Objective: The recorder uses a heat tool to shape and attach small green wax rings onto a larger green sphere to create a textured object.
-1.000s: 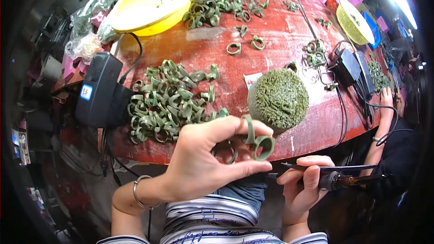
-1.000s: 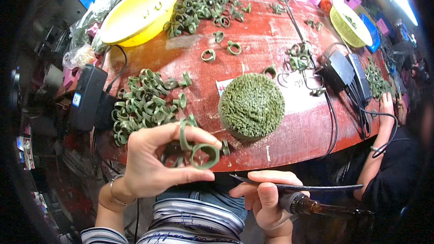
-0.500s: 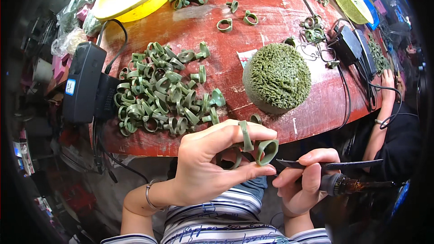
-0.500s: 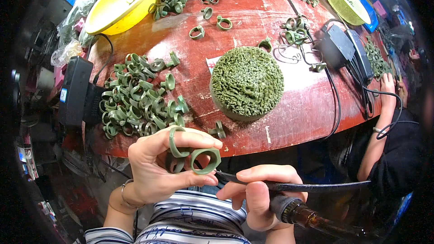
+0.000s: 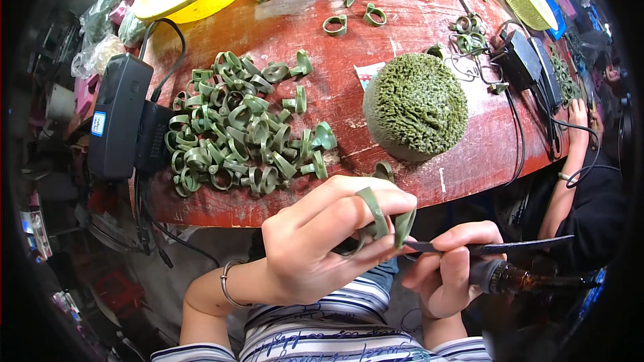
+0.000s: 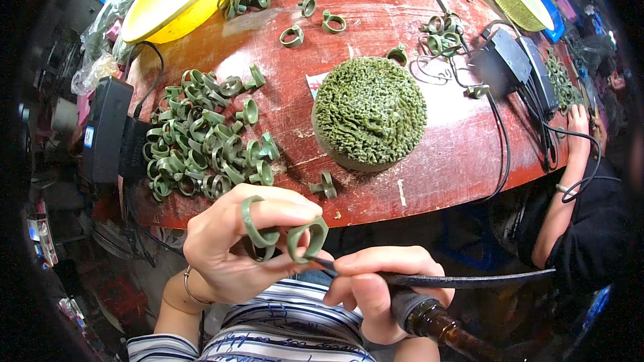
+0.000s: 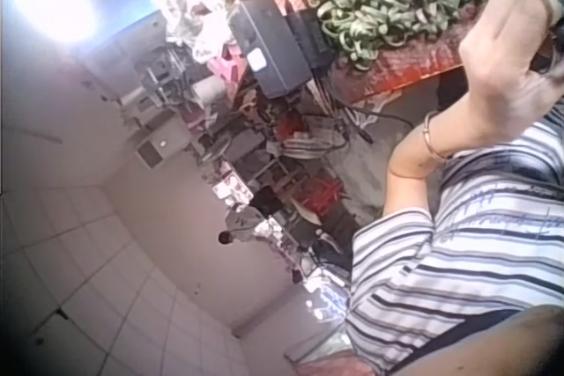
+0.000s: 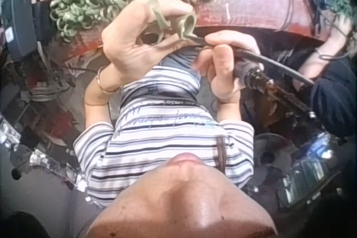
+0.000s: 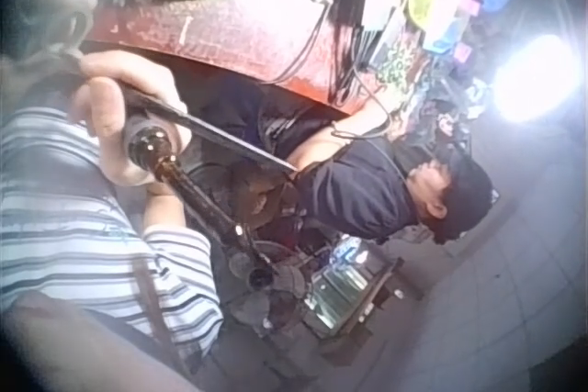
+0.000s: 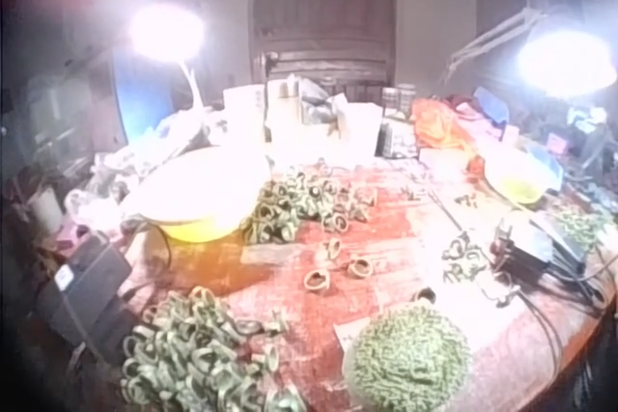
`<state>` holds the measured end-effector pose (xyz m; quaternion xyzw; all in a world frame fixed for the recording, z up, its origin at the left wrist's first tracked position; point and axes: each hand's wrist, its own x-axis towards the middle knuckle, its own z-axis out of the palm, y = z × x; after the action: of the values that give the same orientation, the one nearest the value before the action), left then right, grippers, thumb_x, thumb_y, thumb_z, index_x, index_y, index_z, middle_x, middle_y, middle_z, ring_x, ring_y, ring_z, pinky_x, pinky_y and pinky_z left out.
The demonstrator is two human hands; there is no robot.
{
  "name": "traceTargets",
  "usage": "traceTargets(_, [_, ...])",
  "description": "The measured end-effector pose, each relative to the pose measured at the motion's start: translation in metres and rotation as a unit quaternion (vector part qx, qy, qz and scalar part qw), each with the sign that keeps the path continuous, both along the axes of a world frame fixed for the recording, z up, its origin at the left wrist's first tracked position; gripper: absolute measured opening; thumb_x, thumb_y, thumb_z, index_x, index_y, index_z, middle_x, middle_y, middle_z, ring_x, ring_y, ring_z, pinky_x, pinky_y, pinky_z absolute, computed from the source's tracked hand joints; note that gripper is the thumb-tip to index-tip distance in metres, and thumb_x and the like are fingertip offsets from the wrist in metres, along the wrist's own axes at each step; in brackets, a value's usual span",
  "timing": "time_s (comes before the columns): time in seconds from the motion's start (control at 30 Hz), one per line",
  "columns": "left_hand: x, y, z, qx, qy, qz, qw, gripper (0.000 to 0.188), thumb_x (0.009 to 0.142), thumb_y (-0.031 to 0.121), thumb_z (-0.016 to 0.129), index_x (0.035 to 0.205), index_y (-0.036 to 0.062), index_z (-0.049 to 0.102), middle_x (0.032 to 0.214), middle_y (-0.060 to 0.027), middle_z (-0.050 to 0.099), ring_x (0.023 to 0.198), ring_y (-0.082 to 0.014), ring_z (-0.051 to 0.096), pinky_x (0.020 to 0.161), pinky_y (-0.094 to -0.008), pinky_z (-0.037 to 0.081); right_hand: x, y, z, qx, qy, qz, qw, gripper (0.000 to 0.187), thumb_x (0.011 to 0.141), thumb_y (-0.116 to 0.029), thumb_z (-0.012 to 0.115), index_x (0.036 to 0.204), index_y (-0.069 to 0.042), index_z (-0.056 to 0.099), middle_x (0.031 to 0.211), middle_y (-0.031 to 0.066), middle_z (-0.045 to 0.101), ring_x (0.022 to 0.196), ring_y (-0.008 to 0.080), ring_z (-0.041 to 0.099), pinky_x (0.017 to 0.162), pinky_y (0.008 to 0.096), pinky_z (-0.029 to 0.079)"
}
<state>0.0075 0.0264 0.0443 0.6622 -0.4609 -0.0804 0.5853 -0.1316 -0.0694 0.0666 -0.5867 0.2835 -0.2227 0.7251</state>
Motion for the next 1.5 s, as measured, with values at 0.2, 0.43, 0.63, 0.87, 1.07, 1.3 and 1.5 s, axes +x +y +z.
traceTargets(0.2, [-0.004,0.004,-0.004,0.032,0.046,0.001,0.998,0.047,0.057,0.009,0.083,0.100,0.0045,0.065,0.080,-0.0063,0.059,0.065,-0.0101,0.059,0.050,-0.0214,0.048,0.006,-0.002,-0.018,-0.039,-0.013,-0.069,0.997,0.026,0.088,-0.024,0.056,0.090,0.002,0.051,0.055,0.0104,0.058,0.046,0.0119,0.053,0.043,0.0226,0.041])
traceTargets(0.43, [-0.003,0.005,-0.003,0.053,0.045,0.006,0.998,0.048,0.057,0.009,0.083,0.101,0.0039,0.065,0.078,-0.0052,0.057,0.062,-0.0087,0.057,0.050,-0.0212,0.047,0.009,-0.005,-0.018,-0.064,0.016,-0.076,0.995,0.030,0.088,-0.030,0.055,0.090,0.000,0.049,0.051,0.0093,0.057,0.041,0.0100,0.049,0.039,0.0206,0.038])
traceTargets(0.63, [0.000,0.004,-0.005,0.045,0.054,-0.001,0.998,0.048,0.057,0.009,0.083,0.101,0.0043,0.065,0.078,-0.0050,0.057,0.063,-0.0089,0.057,0.050,-0.0211,0.047,0.011,-0.005,-0.017,-0.062,0.018,-0.076,0.995,0.032,0.087,-0.032,0.056,0.090,0.000,0.050,0.051,0.0099,0.057,0.039,0.0096,0.048,0.038,0.0208,0.036])
traceTargets(0.87, [0.002,0.005,-0.006,0.066,0.084,-0.002,0.994,0.048,0.058,0.009,0.083,0.102,0.0049,0.065,0.079,-0.0049,0.057,0.063,-0.0086,0.056,0.050,-0.0207,0.047,0.015,-0.006,-0.019,-0.049,0.017,-0.069,0.996,0.028,0.087,-0.028,0.056,0.090,0.000,0.050,0.050,0.0107,0.058,0.038,0.0085,0.046,0.037,0.0200,0.033])
traceTargets(1.07, [0.006,0.006,-0.001,0.070,0.109,0.001,0.992,0.031,0.069,0.002,0.069,0.100,0.0048,0.066,0.082,-0.0076,0.058,0.062,-0.0084,0.055,0.052,-0.0211,0.047,0.018,-0.009,-0.017,-0.045,0.034,-0.080,0.995,0.029,0.086,-0.030,0.056,0.091,-0.002,0.050,0.049,0.0102,0.057,0.035,0.0076,0.040,0.037,0.0198,0.028])
traceTargets(1.3, [0.037,-0.004,0.013,0.054,0.093,0.030,0.994,0.029,0.076,-0.014,0.044,0.096,-0.0028,0.062,0.094,-0.0132,0.057,0.064,-0.0090,0.058,0.050,-0.0173,0.047,0.029,-0.008,-0.026,-0.048,-0.011,-0.101,0.994,0.020,0.090,-0.023,0.049,0.090,-0.003,0.046,0.043,0.0034,0.044,0.030,0.0051,0.029,0.031,0.0176,0.018])
traceTargets(1.5, [0.104,-0.054,0.023,0.128,0.050,0.132,0.982,0.015,0.075,-0.003,0.058,0.088,0.0002,0.066,0.072,-0.0060,0.065,0.061,-0.0057,0.056,0.051,-0.0203,0.045,0.028,-0.010,-0.023,-0.024,-0.023,-0.094,0.995,0.017,0.090,-0.020,0.050,0.090,-0.004,0.047,0.044,0.0035,0.045,0.030,0.0048,0.029,0.030,0.0172,0.019])
